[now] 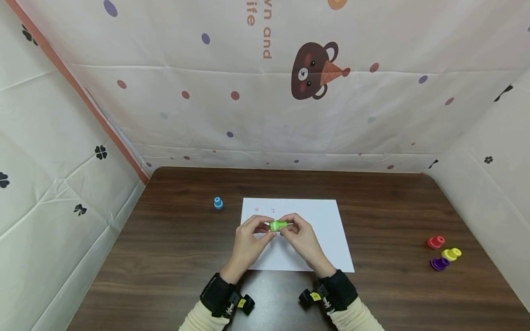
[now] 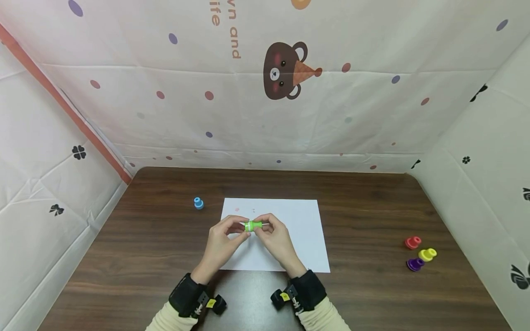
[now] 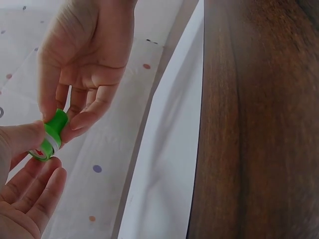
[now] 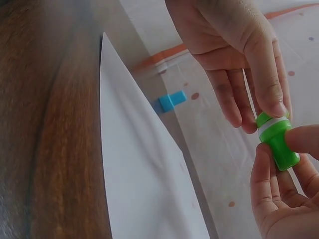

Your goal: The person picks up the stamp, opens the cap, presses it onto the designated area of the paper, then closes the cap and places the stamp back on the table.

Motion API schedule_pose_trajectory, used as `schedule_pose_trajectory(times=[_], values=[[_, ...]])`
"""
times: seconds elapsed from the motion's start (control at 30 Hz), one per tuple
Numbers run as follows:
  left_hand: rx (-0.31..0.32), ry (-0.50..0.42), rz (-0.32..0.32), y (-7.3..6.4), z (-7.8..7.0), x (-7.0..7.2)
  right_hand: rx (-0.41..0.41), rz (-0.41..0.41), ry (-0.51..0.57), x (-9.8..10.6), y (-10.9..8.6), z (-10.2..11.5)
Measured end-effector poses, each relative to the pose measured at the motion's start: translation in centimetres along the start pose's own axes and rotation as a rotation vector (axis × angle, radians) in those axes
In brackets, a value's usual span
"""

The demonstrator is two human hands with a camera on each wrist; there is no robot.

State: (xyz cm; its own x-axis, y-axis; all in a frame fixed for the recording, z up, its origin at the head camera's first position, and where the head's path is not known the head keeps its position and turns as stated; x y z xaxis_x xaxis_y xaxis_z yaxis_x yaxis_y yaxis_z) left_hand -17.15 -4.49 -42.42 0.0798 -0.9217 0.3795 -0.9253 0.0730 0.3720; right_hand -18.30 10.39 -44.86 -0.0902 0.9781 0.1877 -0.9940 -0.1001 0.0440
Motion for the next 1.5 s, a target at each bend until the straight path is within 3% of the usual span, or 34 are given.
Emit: schedule_pose_trajectory(times=[0.9,1.17,1.37,1.5], values=[[-0.064,0.015,-0.004,-0.4,-0.9,0.4,0.036,0.000,-0.039,-0.3,-0.9,1.0],[-0.104,0.097,0.033,-0.2,-1.1,0.4,0.112,-0.009,-0.124,-0.3,-0.9,1.4],[-0.188,0.181,0.023,-0.3,-1.6,0.5,0.177,-0.017,-0.215,-0.1,-0.9,1.8],[-0.235,0.286,0.013,-0.4,-2.2,0.5,0.222,-0.030,-0.287,-0.1,-1.0,2.2]])
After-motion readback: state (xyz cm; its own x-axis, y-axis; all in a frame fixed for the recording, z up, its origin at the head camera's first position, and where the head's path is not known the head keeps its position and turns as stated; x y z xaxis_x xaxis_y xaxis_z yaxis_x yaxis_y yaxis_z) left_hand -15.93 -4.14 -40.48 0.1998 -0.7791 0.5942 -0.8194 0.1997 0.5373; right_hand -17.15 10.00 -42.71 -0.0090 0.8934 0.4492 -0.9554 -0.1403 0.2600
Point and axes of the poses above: each hand's wrist, its own y-axis towards the middle knuckle, its own x-axis out of the back of the hand, z = x × y, the point moved 6 cm from there along y, towards the middle knuckle, and after that the axes turned 6 degrees about x, right-handed, at the moved point
